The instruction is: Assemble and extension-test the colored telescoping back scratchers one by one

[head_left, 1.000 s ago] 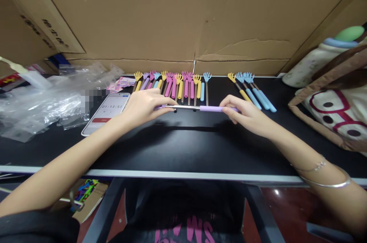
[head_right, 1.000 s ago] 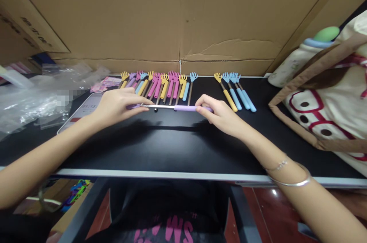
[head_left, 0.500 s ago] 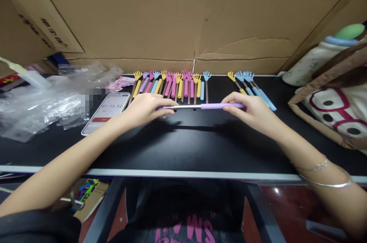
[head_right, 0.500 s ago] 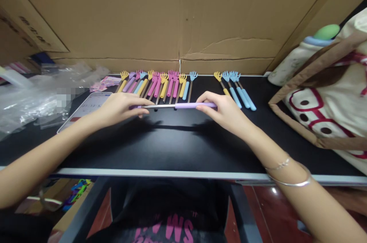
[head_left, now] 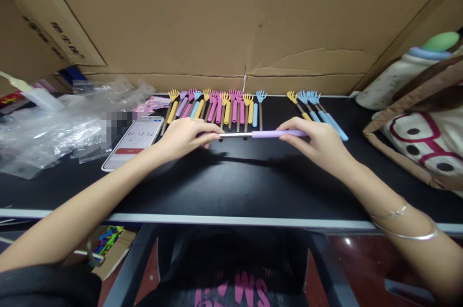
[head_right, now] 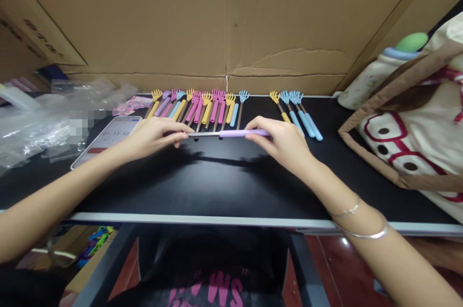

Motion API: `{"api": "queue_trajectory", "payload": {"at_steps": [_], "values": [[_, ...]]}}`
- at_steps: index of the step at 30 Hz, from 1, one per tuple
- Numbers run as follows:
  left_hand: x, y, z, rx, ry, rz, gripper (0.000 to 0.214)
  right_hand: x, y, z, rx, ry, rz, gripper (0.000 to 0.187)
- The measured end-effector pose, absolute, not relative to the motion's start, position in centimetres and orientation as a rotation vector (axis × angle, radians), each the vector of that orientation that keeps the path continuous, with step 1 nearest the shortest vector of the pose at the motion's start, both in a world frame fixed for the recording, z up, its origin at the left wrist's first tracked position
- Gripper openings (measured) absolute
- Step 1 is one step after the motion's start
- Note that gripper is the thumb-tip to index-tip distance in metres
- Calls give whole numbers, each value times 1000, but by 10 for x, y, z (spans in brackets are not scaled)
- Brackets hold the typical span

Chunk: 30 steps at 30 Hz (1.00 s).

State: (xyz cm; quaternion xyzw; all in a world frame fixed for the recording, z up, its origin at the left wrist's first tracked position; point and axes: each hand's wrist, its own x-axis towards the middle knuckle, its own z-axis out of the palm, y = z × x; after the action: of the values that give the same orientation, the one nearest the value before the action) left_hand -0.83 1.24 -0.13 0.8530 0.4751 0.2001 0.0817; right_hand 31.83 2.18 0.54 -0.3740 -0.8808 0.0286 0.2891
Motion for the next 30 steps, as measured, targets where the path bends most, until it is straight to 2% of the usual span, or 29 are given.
{"api": "queue_trajectory", "payload": {"at_steps": [6, 15, 22, 26, 30], "values": [[-10, 12, -5, 2663, 1569, 721, 33, 308, 18, 3, -968, -2248, 219, 14], [-5, 9, -5, 2562, 1541, 686, 33, 306, 22, -1, -975, -2056, 711, 15], [-1, 4, -1, 2647, 1640, 757, 33, 307, 25, -3, -985, -2018, 790, 15], [-1, 3, -1, 2755, 1668, 842, 34, 307, 25, -4, -991, -1958, 863, 21], [-2, 3, -1, 2882, 1639, 899, 36, 308, 25, -4, -1021, -1925, 1077, 30]]}}
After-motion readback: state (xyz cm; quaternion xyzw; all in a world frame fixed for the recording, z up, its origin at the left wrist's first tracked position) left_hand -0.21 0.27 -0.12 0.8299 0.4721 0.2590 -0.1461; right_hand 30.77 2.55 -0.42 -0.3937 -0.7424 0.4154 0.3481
